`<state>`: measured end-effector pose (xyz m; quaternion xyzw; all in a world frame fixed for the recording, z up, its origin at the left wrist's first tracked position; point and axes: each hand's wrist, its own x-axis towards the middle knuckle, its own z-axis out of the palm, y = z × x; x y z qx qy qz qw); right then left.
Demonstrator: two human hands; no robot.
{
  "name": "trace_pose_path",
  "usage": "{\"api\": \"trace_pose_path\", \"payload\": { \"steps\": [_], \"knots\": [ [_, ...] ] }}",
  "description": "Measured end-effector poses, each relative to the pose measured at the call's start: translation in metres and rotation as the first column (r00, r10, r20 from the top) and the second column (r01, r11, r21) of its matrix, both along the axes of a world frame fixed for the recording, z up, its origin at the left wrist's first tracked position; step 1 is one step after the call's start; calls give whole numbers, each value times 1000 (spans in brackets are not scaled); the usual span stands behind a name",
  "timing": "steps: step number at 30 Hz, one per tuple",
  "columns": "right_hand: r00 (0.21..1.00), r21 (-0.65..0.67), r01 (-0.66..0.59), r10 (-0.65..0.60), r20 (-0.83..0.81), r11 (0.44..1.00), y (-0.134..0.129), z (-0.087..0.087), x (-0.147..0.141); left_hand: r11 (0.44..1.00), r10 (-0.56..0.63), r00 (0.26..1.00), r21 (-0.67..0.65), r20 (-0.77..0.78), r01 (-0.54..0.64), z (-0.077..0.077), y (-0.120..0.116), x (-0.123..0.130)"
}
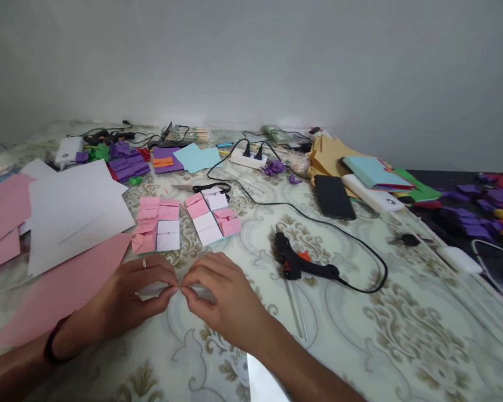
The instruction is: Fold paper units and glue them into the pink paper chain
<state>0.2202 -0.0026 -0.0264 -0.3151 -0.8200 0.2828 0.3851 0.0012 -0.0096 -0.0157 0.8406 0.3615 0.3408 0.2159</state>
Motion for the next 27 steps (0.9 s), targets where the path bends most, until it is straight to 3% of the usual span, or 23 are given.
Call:
{"api": "trace_pose_path", "payload": {
  "steps": [8, 12, 15, 17, 21, 27],
  "knots": [
    [997, -108, 81, -81, 8, 991, 11, 20, 19, 992, 69, 998, -103, 2, -69, 20, 12, -22],
    [971, -68, 235, -237, -29, 970, 20, 27, 34, 979, 196, 980, -45, -20, -197, 25, 19, -32],
    [939, -2, 336, -335, -84, 942, 20, 25, 34, 977, 210, 977, -13, -20, -211, 22, 18, -29],
    [956, 49, 287, -283, -72, 957, 17, 20, 27, 988, 153, 988, 0, -32, -153, 17, 14, -22],
    [997, 86, 67, -64, -30, 994, 7, 7, 7, 999, 48, 999, 23, -19, -47, 6, 5, -7],
    [1000, 39, 20, -21, 6, 999, 1, 3, -1, 1000, 3, 1000, 21, -10, -3, 0, 2, -2]
  ]
}}
